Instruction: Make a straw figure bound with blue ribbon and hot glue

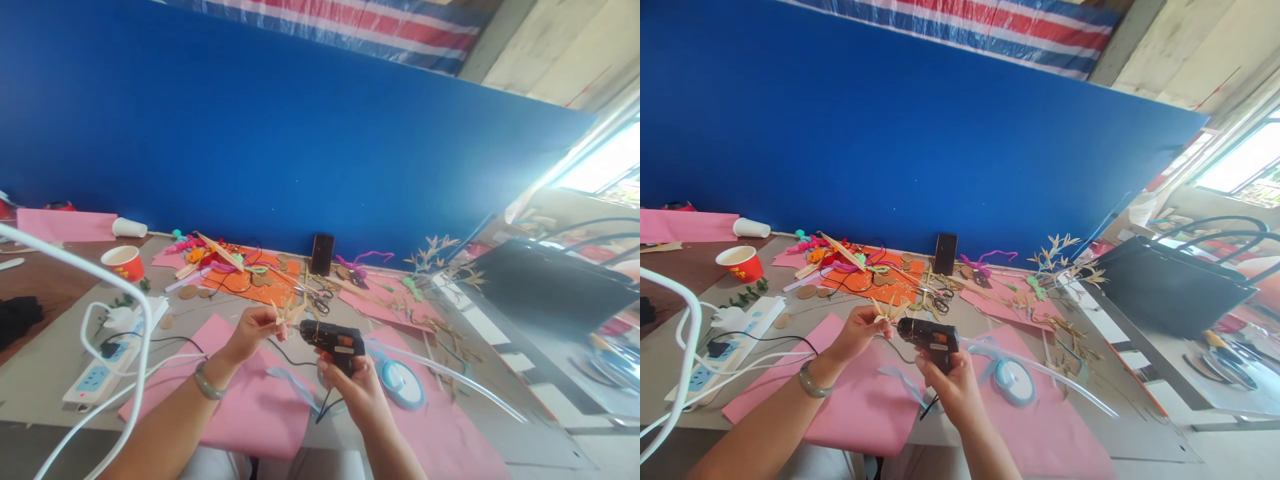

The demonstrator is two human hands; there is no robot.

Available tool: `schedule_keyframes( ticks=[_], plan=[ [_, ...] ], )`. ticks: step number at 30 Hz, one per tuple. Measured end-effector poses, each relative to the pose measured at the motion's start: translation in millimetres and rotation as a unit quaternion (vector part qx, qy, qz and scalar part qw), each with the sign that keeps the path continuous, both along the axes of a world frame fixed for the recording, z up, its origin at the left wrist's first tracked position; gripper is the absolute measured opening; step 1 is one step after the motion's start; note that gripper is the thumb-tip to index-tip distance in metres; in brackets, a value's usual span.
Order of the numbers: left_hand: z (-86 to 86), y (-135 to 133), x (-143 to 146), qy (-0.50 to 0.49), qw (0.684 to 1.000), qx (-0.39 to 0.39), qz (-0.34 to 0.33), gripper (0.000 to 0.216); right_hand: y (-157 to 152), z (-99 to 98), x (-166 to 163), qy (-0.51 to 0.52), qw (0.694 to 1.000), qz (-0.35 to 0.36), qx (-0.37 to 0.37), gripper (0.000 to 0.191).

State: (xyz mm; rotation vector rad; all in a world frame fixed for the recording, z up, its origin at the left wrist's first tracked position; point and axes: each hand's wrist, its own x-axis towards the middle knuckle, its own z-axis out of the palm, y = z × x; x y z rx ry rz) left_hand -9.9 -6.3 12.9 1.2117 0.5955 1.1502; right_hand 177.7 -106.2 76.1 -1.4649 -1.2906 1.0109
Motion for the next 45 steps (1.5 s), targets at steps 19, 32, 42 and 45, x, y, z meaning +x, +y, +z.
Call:
schedule_keyframes(
  ticks=[19, 32, 42, 45],
  plan=[
    [2.0, -1.8, 1.2, -0.028, 0.999, -0.022, -0.011, 0.024, 6.7, -8.7, -2.8, -0.136, 0.989, 0.036, 0.04, 0.038],
    [0.8, -1.9, 0.6, -0.035, 0.999, -0.029, -0.018, 0.026, 6.1, -6.9, -2.3, -0.191, 0.977, 0.03, 0.088, 0.034],
    [2.0, -2.0, 0.7, -0.034, 0.999, -0.03, -0.021, 0.028, 2.2, -20.4, 1.4, -0.229, 0.969, 0.028, 0.092, 0.038],
    [1.2, -1.7, 0.7, -0.038, 0.998, -0.032, -0.023, 0.026, 1.9, -17.0, 1.0, -0.233, 0.966, 0.038, 0.105, 0.036]
  ],
)
